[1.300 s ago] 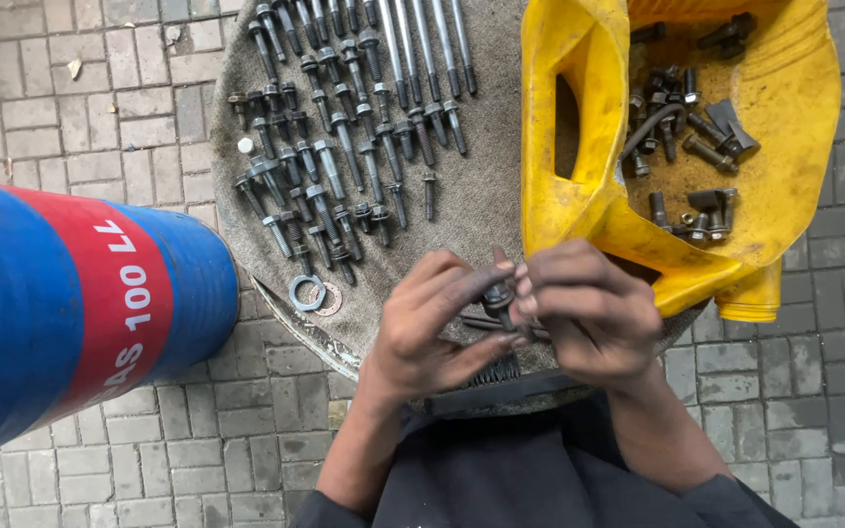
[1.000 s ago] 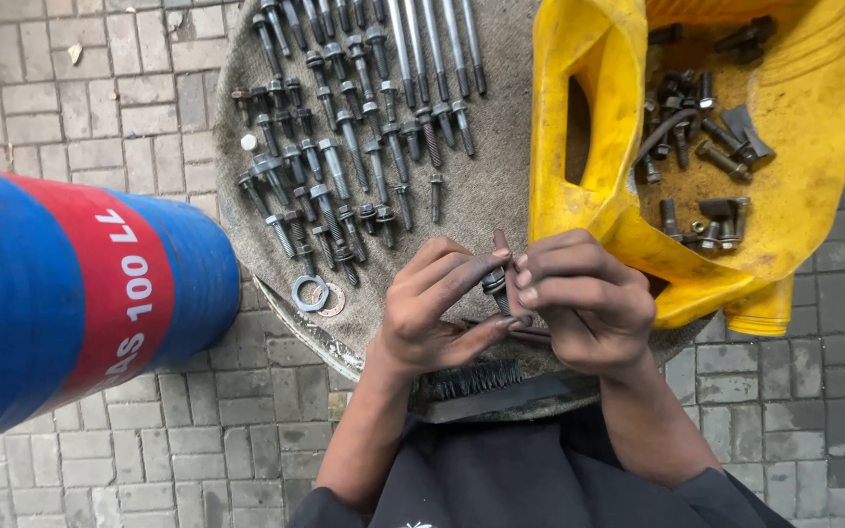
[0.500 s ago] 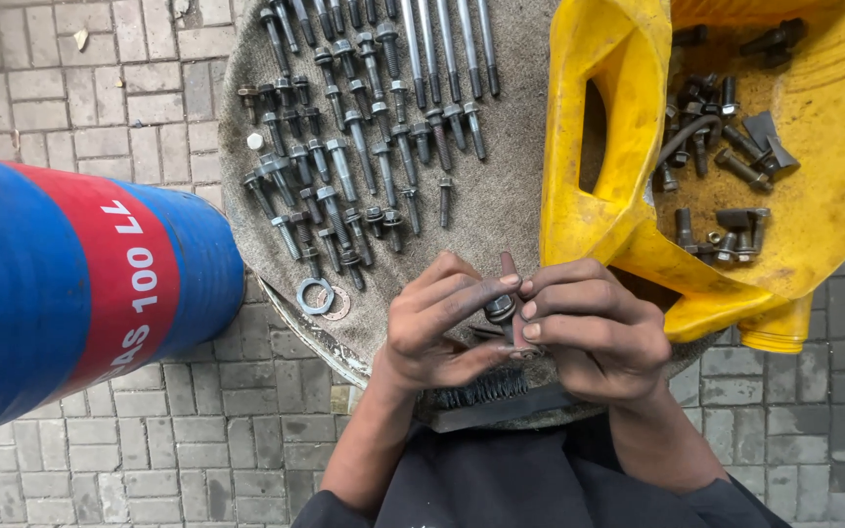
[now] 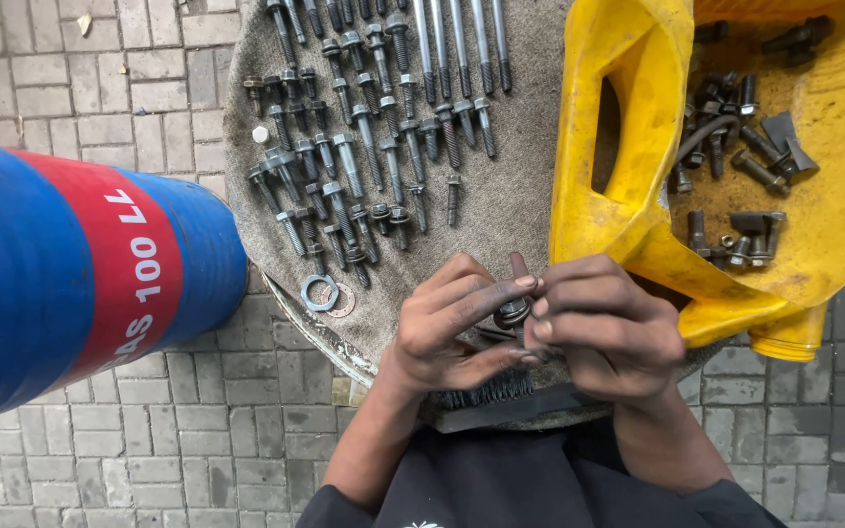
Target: The person sits on a paved surface and cleans a bolt by hand, then uses a wire brush to scrub it. They handle the bolt and brush over a collection of similar hardware laid out on a cloth.
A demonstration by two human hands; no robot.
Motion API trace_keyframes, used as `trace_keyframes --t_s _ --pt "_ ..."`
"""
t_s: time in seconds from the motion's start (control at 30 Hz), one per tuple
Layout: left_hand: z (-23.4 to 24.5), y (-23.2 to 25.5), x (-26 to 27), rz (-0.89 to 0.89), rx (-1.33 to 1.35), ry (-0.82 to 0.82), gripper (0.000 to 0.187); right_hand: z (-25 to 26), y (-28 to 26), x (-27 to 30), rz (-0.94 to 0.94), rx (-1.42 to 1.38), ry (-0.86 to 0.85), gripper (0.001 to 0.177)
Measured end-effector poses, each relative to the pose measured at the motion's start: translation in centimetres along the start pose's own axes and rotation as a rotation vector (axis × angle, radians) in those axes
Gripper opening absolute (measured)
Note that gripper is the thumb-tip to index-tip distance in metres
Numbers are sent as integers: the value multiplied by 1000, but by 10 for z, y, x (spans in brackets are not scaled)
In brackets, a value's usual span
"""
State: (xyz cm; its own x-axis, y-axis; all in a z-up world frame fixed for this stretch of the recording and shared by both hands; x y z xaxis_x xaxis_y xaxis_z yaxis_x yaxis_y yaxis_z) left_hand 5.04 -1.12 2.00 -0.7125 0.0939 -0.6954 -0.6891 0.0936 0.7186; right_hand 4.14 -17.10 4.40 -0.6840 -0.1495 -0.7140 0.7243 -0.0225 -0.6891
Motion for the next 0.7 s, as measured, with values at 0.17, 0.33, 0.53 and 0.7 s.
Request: trace_keyframes --t_s 0.17,0.33,0.53,0.7 --pt "-1 -2 4 2 25 16 42 7 1 7 18 48 -14 23" --pt "-1 -2 1 -22 4 29 41 -3 4 -4 12 65 15 28" --pt "-1 -2 1 -34 0 17 39 2 4 6 11 -6 21 24" --pt "0 -8 4 -68 -74 -17 41 1 3 3 15 5 29 27"
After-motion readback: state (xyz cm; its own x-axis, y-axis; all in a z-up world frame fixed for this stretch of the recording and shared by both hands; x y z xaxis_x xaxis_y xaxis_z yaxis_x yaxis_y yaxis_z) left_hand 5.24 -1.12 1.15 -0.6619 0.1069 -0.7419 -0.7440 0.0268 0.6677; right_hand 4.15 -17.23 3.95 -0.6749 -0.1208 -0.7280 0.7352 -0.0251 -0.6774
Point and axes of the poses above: each hand's wrist, its own x-axis away from the middle knuckle, its own z-axis out of the back of the hand, y = z × x, the point moved 5 cm from there along -x, towards the middle knuckle
